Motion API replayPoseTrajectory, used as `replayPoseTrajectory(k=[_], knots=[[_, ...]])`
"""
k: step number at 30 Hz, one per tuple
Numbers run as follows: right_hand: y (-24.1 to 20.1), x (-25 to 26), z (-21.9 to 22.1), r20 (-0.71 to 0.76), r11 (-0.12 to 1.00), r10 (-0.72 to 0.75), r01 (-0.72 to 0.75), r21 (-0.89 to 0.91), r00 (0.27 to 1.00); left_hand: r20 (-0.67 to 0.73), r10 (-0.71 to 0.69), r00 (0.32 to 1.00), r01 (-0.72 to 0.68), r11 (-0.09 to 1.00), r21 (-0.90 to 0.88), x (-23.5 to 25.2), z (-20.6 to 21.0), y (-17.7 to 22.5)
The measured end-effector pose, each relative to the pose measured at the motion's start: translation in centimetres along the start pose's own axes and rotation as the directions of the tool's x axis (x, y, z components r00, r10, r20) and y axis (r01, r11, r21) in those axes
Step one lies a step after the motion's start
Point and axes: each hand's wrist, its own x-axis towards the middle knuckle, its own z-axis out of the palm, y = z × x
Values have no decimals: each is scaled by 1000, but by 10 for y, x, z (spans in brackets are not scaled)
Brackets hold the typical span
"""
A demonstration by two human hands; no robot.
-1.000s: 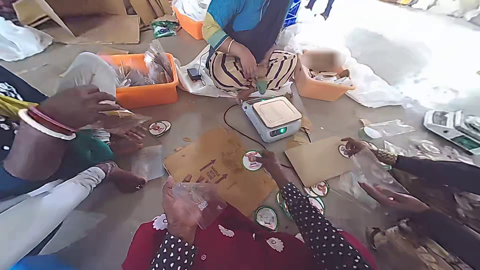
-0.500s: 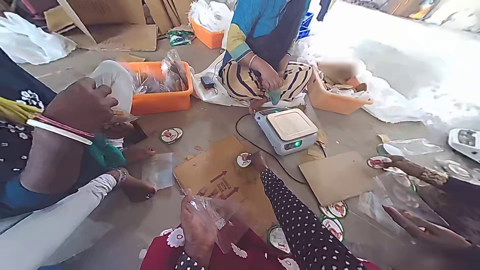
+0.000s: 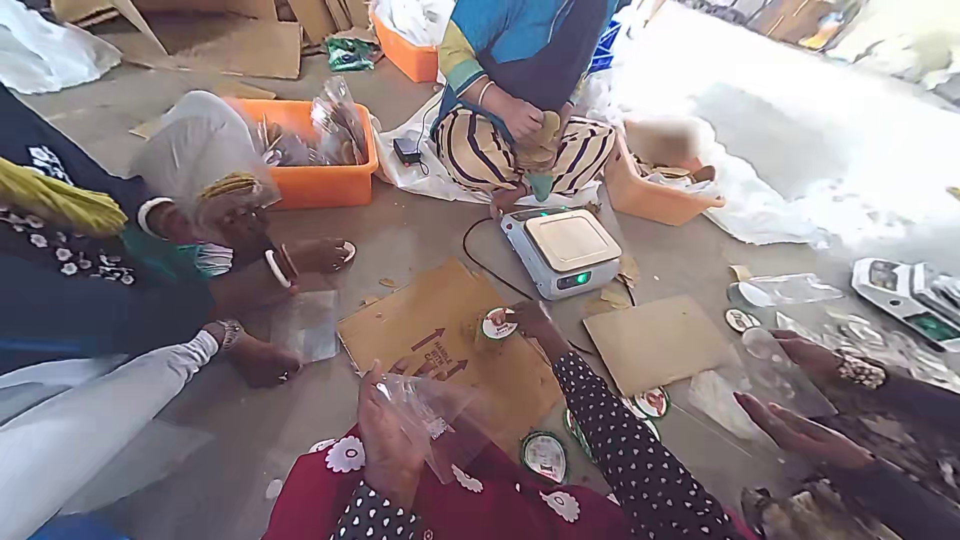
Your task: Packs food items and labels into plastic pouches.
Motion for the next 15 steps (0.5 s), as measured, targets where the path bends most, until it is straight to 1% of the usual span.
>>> replayPoseTrajectory(k=[1, 2, 3, 4, 5, 8, 10, 11, 13, 15], knots=[[6, 12, 5, -46, 984, -34, 41, 173, 998, -7, 2, 1000, -2, 1000, 1, 0, 0, 0], [3, 16, 6, -37, 963, -11, 21, 270, 999, -5, -2, 1000, 2, 1000, 3, 0, 0, 0], [-3, 13, 7, -33, 948, 9, 2, 318, 999, -6, -4, 1000, 4, 1000, 7, 0, 1, -1], [-10, 8, 9, -40, 951, 22, -8, 309, 999, -6, -7, 1000, 7, 1000, 7, 0, 2, -1], [-11, 5, 15, -70, 967, 17, 1, 255, 997, -1, -13, 1000, 13, 1000, 3, 1, 3, -1], [-5, -3, 45, -247, 997, -42, 55, 46, 968, -11, -14, 1000, 14, 1000, -6, -2, 3, 1], [-2, -7, 58, -306, 999, -22, 9, -44, 952, -9, -2, 1000, 2, 1000, -3, -1, 1, 2], [-1, -6, 63, -317, 999, 4, -18, -38, 948, -2, 3, 1000, -3, 1000, -3, 0, 0, 2], [-1, -4, 70, -305, 995, 102, -100, 20, 947, 2, 7, 1000, -7, 1000, 2, 0, 1, 0], [-3, 0, 73, -298, 977, 203, -172, 127, 933, 5, -6, 1000, 6, 1000, 2, 0, 2, 0]])
